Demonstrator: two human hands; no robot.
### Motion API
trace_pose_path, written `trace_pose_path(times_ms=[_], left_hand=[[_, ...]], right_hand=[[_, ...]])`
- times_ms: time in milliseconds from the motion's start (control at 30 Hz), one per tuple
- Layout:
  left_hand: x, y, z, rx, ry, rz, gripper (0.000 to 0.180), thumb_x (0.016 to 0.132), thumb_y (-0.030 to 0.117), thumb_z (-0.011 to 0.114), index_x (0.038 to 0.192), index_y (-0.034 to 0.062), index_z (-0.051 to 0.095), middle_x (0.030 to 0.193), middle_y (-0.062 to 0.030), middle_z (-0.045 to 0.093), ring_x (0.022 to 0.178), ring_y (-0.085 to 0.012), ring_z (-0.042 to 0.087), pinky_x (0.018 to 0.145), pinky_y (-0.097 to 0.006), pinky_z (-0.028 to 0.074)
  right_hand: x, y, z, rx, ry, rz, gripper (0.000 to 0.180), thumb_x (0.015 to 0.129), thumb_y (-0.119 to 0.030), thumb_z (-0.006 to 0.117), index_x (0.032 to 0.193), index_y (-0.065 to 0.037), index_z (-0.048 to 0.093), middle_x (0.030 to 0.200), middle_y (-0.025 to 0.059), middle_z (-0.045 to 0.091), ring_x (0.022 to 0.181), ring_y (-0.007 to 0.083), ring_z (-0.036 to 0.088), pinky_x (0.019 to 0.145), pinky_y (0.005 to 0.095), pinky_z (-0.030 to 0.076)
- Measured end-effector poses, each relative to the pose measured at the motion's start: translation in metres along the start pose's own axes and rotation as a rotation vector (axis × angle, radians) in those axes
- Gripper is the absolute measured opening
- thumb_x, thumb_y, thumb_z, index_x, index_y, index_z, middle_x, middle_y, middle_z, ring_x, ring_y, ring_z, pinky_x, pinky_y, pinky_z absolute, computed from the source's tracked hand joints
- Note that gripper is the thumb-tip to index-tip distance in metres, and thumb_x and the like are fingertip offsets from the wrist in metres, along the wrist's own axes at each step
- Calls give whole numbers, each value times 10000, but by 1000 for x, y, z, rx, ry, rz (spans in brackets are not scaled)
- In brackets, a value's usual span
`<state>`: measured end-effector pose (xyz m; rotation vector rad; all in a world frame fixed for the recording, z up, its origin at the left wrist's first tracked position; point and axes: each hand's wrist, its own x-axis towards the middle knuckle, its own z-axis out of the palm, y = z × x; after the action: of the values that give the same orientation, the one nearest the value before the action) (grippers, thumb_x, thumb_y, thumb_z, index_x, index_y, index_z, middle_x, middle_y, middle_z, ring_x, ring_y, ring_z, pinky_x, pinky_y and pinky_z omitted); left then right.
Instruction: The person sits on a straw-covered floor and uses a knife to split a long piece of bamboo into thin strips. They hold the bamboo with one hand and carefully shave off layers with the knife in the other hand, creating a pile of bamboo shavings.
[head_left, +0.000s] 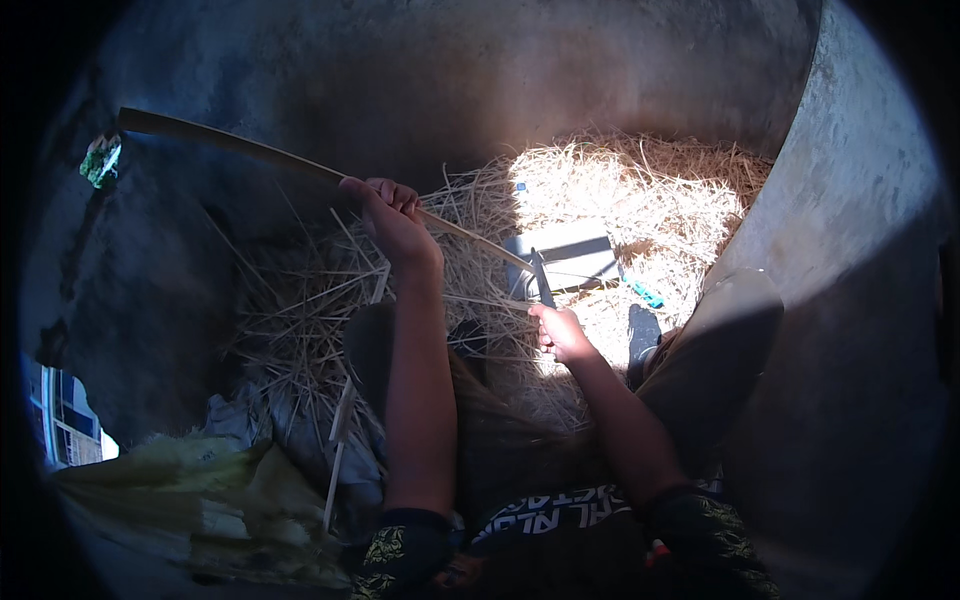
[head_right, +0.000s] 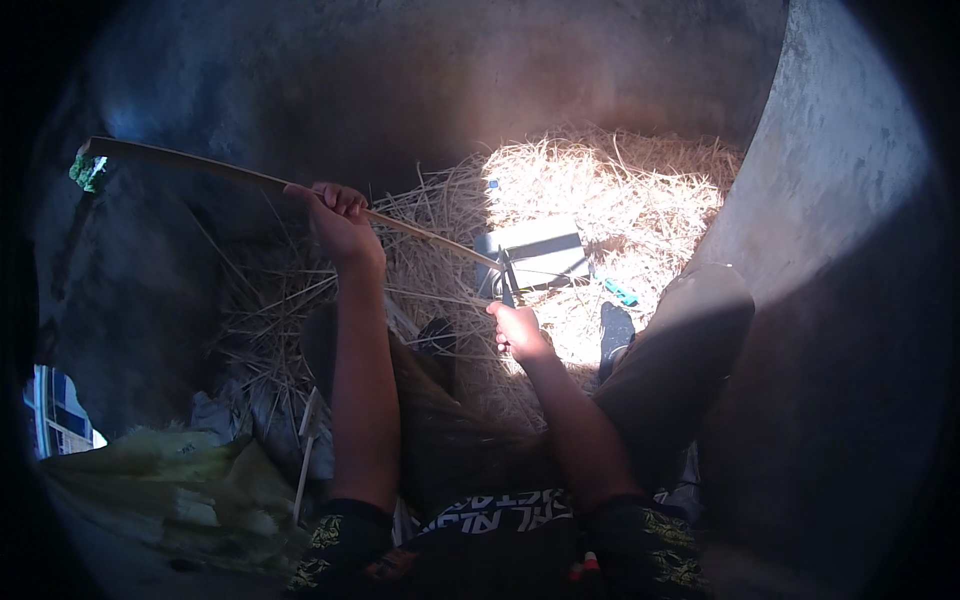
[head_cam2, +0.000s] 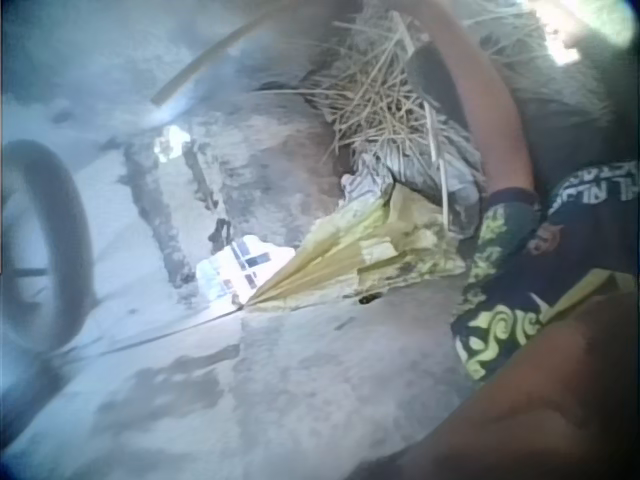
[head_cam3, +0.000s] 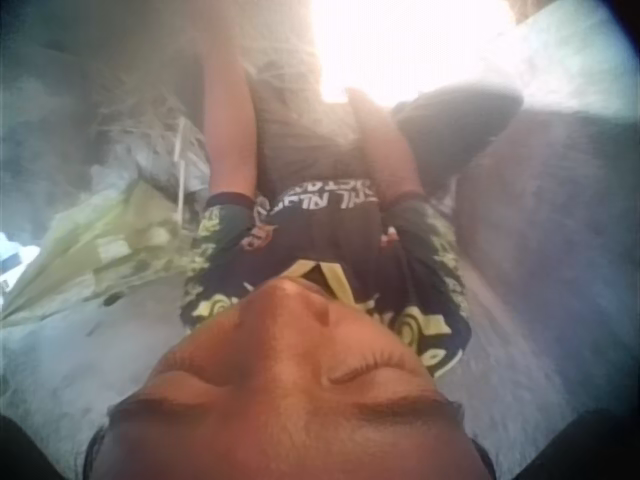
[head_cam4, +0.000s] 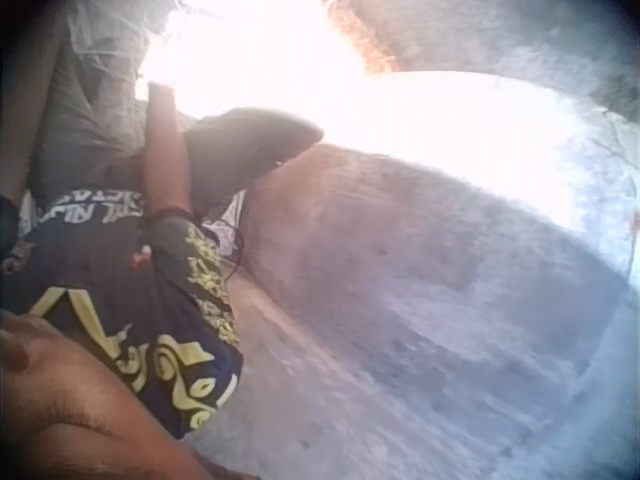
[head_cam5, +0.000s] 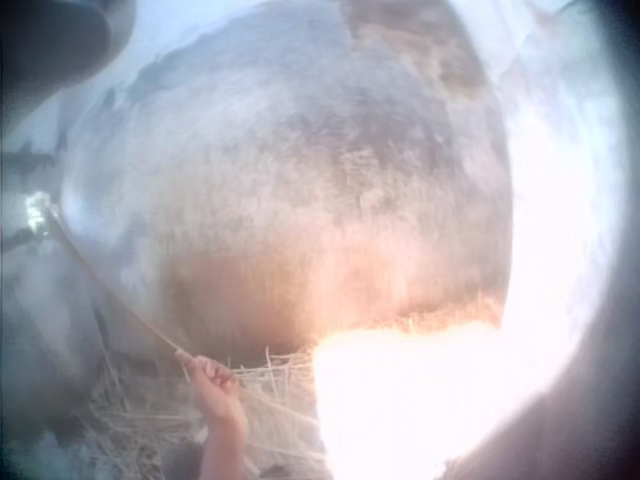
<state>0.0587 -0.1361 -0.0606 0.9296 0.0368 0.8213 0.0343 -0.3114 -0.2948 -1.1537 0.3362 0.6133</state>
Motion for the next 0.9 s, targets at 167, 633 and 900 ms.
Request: trace_pose_path(times_ms=[167,633,900], left_hand=[[-5,-1,2,5,-14,18,596,947,697,393,715,151,335,634,48,264,572,-106,273,618,-272,270],[-15,-18,1,-68,-382,61,655,936,742,330,617,178,239,523,59,147,473,-97,112,483,-294,148],[-9,-12,-11,-18,-265,116,649,930,750,333,625,185,240,497,59,156,441,-88,123,452,-277,129]], right_hand=[[-59,-55,32,-81,-70,-486,260,916,-208,688,758,-75,529,565,-33,477,450,56,443,432,255,372],[-67,-41,61,478,41,-915,223,981,-49,503,758,-55,502,557,-27,396,434,71,362,436,262,338],[-54,-32,38,-648,168,-521,387,886,-270,614,694,65,579,544,119,557,525,190,593,536,336,465]])
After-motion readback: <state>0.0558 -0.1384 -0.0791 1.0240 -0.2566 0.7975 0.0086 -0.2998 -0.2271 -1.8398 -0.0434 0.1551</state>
